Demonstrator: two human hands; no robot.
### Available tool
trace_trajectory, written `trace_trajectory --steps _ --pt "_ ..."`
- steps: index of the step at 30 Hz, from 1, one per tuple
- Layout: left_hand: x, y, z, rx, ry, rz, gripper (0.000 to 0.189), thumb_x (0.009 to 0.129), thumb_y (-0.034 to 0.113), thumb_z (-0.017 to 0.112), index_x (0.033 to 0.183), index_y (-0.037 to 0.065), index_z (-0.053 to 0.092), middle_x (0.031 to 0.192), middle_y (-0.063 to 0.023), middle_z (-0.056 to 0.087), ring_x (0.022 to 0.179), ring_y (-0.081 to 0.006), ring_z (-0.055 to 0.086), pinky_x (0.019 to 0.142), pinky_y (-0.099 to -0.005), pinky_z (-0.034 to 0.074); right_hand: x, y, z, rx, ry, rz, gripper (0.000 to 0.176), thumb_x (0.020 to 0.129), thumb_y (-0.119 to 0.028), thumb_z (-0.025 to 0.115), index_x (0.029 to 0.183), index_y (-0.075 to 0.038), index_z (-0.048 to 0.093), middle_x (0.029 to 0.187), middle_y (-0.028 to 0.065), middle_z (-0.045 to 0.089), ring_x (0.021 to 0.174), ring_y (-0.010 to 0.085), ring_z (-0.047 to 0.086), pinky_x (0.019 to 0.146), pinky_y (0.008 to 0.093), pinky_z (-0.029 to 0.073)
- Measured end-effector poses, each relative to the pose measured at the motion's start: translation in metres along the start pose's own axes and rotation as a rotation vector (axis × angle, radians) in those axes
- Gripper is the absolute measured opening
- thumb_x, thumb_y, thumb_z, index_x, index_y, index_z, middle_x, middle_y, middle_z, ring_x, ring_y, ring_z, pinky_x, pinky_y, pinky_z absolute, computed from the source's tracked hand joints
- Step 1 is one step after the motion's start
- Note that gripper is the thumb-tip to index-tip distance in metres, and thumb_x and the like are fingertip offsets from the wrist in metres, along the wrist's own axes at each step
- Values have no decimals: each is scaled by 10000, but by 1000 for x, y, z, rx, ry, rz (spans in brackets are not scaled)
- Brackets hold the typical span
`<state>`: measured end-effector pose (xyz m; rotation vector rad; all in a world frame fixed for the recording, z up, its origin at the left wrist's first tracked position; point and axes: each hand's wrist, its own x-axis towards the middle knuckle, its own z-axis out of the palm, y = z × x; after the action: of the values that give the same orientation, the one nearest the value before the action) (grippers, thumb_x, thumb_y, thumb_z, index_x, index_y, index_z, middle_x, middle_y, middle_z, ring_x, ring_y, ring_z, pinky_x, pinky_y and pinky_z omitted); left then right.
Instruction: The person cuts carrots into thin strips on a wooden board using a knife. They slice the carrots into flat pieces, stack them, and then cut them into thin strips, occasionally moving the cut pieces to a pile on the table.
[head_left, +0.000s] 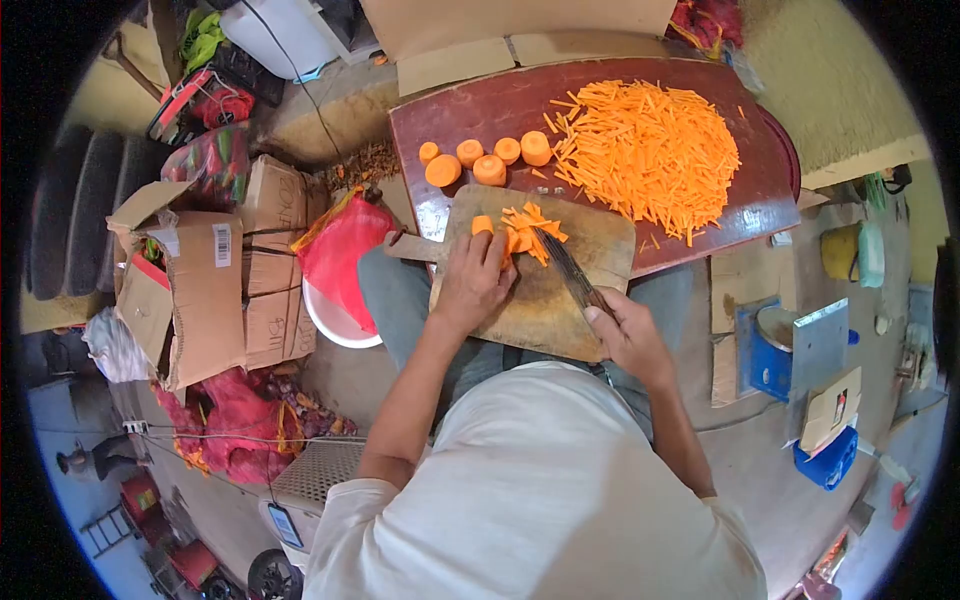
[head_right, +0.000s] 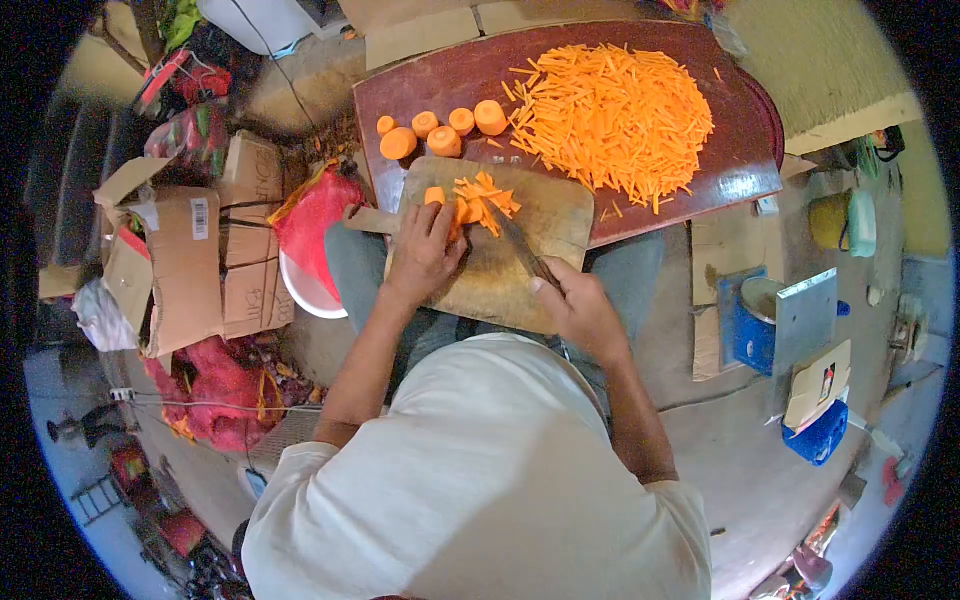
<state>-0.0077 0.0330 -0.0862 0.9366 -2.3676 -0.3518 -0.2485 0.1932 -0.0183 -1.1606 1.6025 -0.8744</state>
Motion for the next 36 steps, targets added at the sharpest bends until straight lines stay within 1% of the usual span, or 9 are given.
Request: trace_trajectory --steps 8,11,14,17,20,23,31,34,36 --pt "11 -15 4 -166 112 -80 491 919 18 719 1393 -29 604 1049 -249 663 960 -469 640 866 -537 536 5 -10 1 -60 13 -3 333 1063 -194 675 1304 36 660 831 189 638 758 231 623 747 408 556" --pt "26 -14 -2 -244 158 -90 457 897 -5 721 1335 -58 601 1070 -240 643 979 -446 633 858 -536 537 3 -10 -2 -90 9 25 335 1063 -198 676 1307 31 661 845 208 649 761 246 641 754 410 562" --pt "57 -13 -13 -201 184 25 428 897 -9 715 1311 -56 617 1057 -234 641 995 -434 634 867 -527 530 1 -10 -4 -114 24 -8 333 1064 -201 679 1308 25 663 852 228 664 753 278 667 749 417 566" --pt "75 -24 -9 -169 -72 -21 477 911 5 710 1377 -28 614 1152 -233 651 1092 -441 636 946 -515 530 -1 -10 -5 -116 45 -55 327 1063 -202 685 1302 20 666 850 239 671 739 309 682 732 426 565" --pt "87 -29 1 8 -54 136 481 888 -2 735 1359 -12 636 1181 -199 648 1122 -428 633 973 -509 540 -2 -11 -5 -139 54 -76 307 1062 -200 689 1279 16 670 846 239 674 733 328 686 722 434 563" --pt "84 -32 4 -26 -84 89 452 882 0 773 1322 6 670 1237 -191 652 1168 -416 625 1002 -489 545 -6 -14 -6 -166 55 -60 281 1061 -196 687 1254 7 670 849 236 681 738 352 689 720 445 560" --pt "49 -22 -5 -142 187 -28 400 851 51 854 1226 34 715 1323 -185 643 1189 -394 621 998 -489 516 -12 -29 -11 -277 -19 -115 257 1040 -214 702 1192 -8 673 924 275 717 861 487 723 716 505 557" --pt "34 -12 -8 -70 165 49 390 827 106 888 1181 60 732 1322 -176 639 1193 -392 615 1008 -496 481 -10 -32 -11 -242 22 -167 236 1040 -210 702 1167 -13 671 914 261 714 847 484 718 709 516 551" --pt "25 -1 -9 -34 133 79 378 822 167 897 1158 87 742 1319 -167 634 1226 -388 593 1029 -518 439 -10 -39 -12 -205 12 -120 227 1041 -159 692 1183 17 669 882 234 675 769 397 664 706 448 536"
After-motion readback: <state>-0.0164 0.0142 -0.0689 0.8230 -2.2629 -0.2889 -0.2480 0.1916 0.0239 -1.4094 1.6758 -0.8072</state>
